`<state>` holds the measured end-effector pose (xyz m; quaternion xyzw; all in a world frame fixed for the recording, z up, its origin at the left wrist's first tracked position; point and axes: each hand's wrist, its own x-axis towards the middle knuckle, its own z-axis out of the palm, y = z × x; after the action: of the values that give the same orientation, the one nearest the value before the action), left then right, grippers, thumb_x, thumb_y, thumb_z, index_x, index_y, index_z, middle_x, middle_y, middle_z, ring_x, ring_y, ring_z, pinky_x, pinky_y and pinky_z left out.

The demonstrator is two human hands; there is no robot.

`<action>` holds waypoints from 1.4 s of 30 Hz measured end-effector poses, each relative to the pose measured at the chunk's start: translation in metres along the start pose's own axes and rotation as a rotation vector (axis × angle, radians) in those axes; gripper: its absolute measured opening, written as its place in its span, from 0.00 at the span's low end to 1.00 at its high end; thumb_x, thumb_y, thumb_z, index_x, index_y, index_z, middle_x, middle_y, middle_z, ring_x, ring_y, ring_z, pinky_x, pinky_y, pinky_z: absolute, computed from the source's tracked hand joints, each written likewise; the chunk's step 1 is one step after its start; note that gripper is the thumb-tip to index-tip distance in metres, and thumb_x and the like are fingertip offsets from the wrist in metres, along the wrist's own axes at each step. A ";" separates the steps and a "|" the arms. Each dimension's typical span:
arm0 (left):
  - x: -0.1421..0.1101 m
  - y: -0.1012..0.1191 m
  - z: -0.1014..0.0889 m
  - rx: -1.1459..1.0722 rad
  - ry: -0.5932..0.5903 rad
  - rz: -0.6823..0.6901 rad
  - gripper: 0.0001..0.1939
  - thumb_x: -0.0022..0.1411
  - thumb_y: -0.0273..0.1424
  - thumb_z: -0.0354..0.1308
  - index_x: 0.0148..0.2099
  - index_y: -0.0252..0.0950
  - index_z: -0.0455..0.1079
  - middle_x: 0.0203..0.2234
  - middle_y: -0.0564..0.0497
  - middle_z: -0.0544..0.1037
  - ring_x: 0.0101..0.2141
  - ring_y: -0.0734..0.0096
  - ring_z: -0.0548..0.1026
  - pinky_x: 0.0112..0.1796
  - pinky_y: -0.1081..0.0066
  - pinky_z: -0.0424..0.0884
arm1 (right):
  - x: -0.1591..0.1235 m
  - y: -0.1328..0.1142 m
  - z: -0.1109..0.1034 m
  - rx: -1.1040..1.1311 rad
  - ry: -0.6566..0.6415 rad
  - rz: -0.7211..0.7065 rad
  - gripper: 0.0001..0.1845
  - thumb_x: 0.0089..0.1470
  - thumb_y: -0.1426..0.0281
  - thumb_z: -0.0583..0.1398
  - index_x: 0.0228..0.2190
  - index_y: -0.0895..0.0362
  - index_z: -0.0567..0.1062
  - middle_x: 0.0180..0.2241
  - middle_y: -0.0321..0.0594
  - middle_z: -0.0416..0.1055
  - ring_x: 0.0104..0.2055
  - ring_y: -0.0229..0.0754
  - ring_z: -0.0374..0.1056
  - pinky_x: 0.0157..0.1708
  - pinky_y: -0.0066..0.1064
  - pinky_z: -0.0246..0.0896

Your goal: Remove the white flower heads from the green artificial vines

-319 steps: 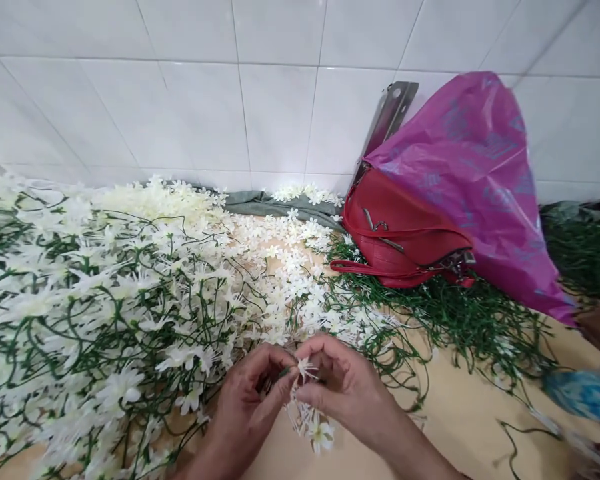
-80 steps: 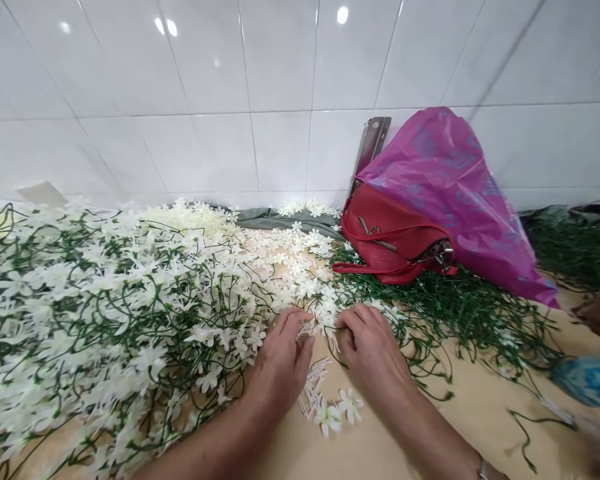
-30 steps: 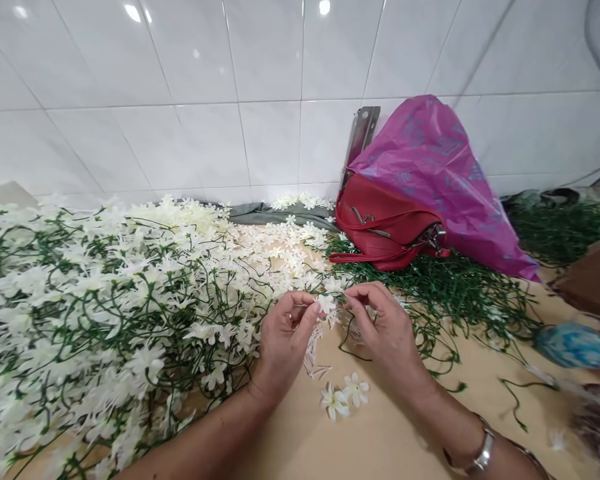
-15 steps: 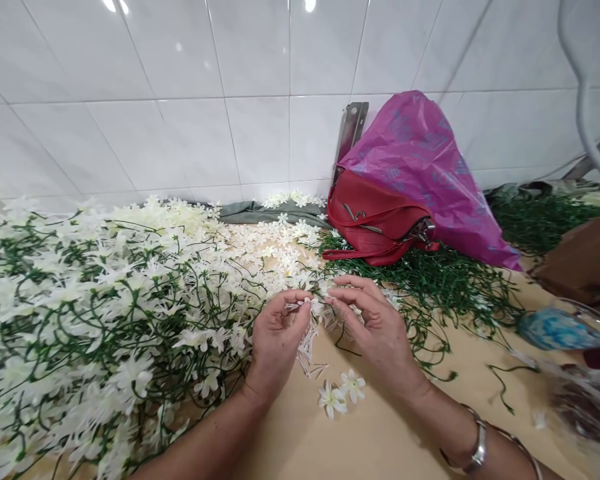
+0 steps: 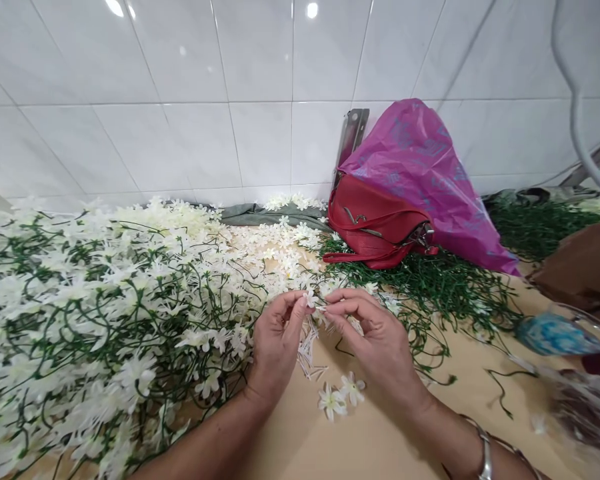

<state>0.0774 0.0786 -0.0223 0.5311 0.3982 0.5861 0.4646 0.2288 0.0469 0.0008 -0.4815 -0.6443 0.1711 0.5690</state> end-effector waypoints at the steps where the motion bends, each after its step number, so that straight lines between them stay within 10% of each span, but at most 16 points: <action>1: 0.000 0.000 -0.001 0.013 -0.008 -0.001 0.11 0.68 0.38 0.61 0.43 0.35 0.76 0.32 0.50 0.82 0.35 0.67 0.80 0.40 0.71 0.74 | -0.001 -0.002 0.001 -0.017 0.004 -0.026 0.07 0.59 0.75 0.64 0.31 0.51 0.79 0.37 0.39 0.79 0.42 0.43 0.75 0.46 0.37 0.70; 12: -0.005 0.002 -0.004 0.154 -0.184 0.037 0.11 0.70 0.36 0.60 0.47 0.37 0.81 0.37 0.49 0.85 0.38 0.66 0.82 0.42 0.70 0.76 | 0.001 -0.008 -0.001 -0.092 0.009 0.083 0.09 0.54 0.76 0.61 0.24 0.53 0.73 0.23 0.32 0.69 0.27 0.38 0.66 0.30 0.29 0.61; 42: -0.012 -0.002 0.003 0.091 -0.170 0.069 0.04 0.68 0.30 0.62 0.40 0.36 0.76 0.32 0.50 0.83 0.36 0.68 0.80 0.41 0.71 0.75 | -0.007 -0.005 0.010 -0.048 0.102 0.234 0.08 0.53 0.71 0.62 0.37 0.53 0.70 0.25 0.31 0.72 0.28 0.39 0.69 0.34 0.30 0.66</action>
<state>0.0804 0.0675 -0.0270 0.6130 0.3651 0.5359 0.4514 0.2169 0.0419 -0.0024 -0.5750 -0.5578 0.1960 0.5655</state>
